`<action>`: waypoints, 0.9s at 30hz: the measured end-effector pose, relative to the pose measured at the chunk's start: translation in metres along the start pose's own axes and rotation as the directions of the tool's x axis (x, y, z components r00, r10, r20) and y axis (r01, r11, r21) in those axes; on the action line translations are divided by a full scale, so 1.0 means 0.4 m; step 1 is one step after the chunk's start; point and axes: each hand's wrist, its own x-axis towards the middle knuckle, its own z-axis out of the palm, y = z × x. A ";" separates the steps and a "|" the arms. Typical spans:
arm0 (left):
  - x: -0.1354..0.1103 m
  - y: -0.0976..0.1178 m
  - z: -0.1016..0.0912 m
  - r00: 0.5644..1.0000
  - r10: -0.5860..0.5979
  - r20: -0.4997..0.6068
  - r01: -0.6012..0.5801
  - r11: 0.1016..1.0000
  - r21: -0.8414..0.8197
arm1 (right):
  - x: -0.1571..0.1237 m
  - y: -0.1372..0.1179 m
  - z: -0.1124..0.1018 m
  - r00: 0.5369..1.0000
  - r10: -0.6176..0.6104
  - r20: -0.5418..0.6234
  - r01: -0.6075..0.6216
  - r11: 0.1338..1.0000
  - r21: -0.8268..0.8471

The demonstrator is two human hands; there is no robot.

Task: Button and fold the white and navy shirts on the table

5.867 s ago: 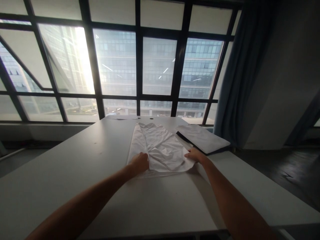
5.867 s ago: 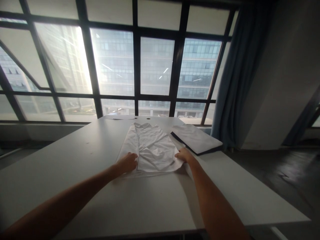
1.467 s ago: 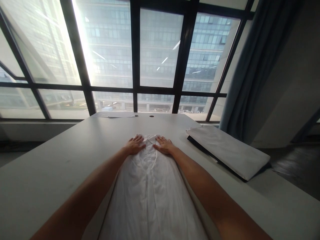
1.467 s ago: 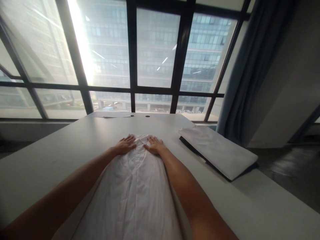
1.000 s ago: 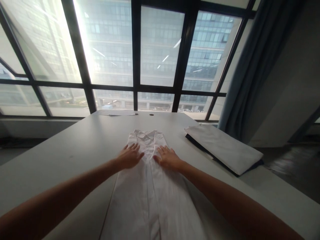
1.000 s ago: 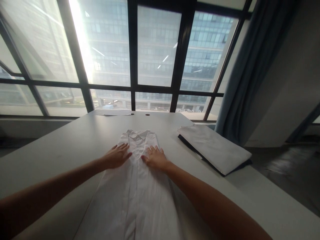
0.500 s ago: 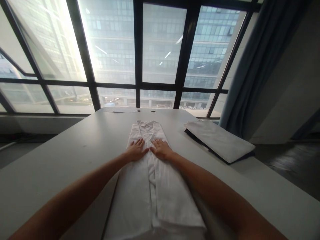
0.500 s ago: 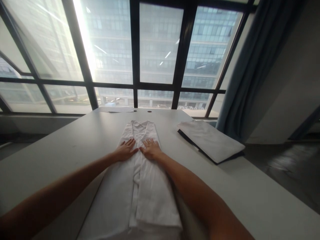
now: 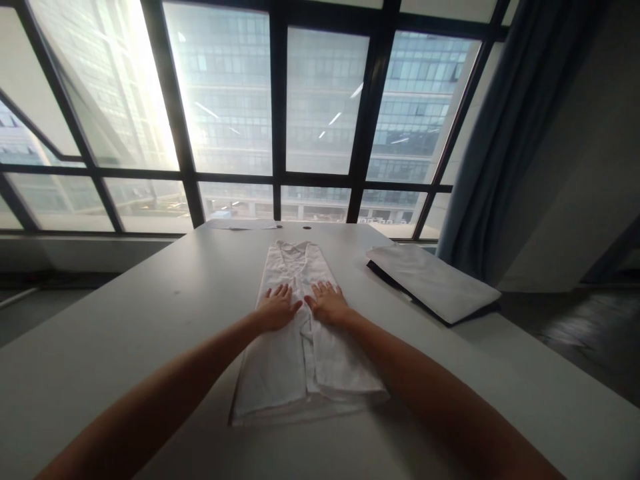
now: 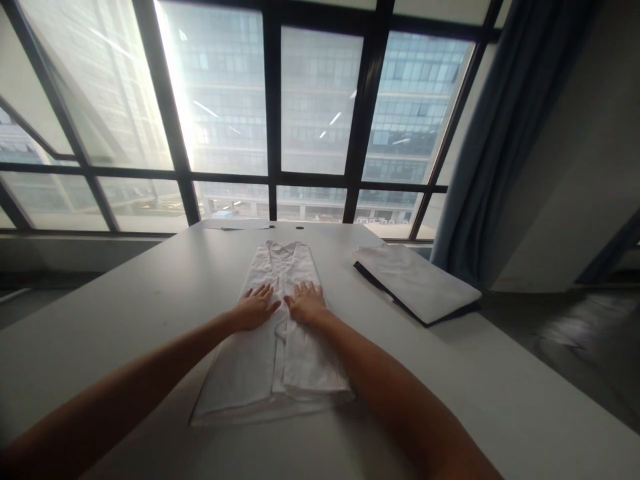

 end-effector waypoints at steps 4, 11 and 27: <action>-0.021 0.008 0.011 0.998 0.060 -0.018 -0.060 0.998 -0.018 | -0.014 0.000 0.010 1.000 -0.015 0.017 0.015 0.999 0.032; -0.052 0.016 -0.009 0.999 0.043 -0.028 -0.043 0.999 -0.005 | -0.045 -0.002 -0.005 1.000 -0.015 -0.003 0.015 1.000 0.019; -0.159 -0.209 -0.007 0.919 0.286 -0.272 -0.370 0.866 -0.338 | -0.131 0.261 -0.014 0.925 -0.130 -0.358 0.195 0.969 0.151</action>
